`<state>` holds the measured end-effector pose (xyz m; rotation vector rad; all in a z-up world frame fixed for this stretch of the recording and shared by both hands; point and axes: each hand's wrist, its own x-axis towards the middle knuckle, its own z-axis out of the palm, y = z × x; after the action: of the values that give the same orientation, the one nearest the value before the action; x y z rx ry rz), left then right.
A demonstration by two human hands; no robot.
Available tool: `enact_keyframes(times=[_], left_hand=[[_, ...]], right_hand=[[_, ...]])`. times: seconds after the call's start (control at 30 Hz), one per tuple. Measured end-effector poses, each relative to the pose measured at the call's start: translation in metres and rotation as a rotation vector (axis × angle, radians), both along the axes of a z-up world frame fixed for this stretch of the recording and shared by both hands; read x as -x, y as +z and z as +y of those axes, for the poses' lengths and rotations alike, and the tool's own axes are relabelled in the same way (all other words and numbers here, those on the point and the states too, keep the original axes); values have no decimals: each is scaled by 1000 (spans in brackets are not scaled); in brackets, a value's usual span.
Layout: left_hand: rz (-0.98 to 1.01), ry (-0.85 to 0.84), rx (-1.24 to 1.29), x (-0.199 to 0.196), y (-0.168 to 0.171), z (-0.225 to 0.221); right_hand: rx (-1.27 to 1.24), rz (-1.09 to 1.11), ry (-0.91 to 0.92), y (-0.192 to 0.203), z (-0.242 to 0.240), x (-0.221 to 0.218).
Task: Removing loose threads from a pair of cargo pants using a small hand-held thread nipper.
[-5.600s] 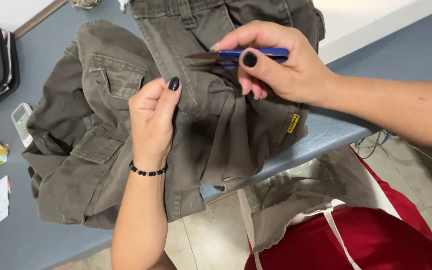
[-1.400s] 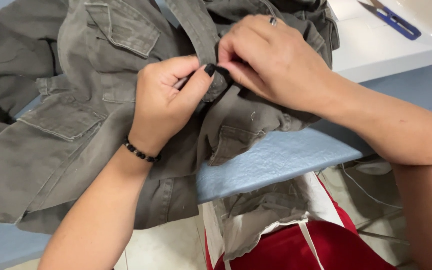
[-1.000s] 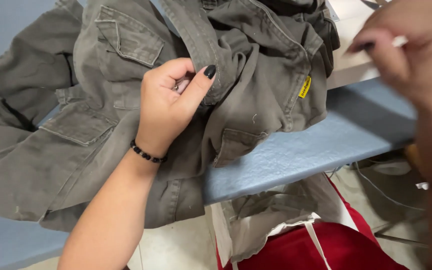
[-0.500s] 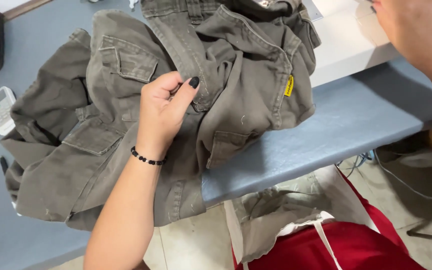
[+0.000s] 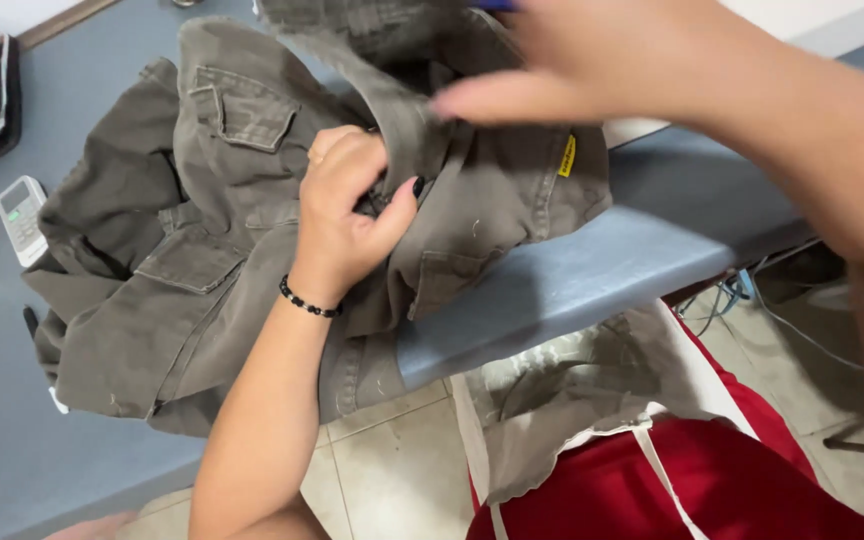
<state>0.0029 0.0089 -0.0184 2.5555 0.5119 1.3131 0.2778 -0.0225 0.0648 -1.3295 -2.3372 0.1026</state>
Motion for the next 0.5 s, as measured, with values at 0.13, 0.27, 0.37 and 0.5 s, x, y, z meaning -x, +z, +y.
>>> enact_keyframes(times=[0.13,0.27,0.37,0.5], left_hand=[[91,-97,-367,-4,15,-10],[98,-30,-441,0,15,-17],[204,-67,-528,0,9,-23],[289,-60,-703,-5,0,-23]], right_hand=[[27,-91,224,-6,34,8],[45,-45,399,-7,32,-2],[60,-12,571,0,30,-7],[85,59,656,8,0,-9]])
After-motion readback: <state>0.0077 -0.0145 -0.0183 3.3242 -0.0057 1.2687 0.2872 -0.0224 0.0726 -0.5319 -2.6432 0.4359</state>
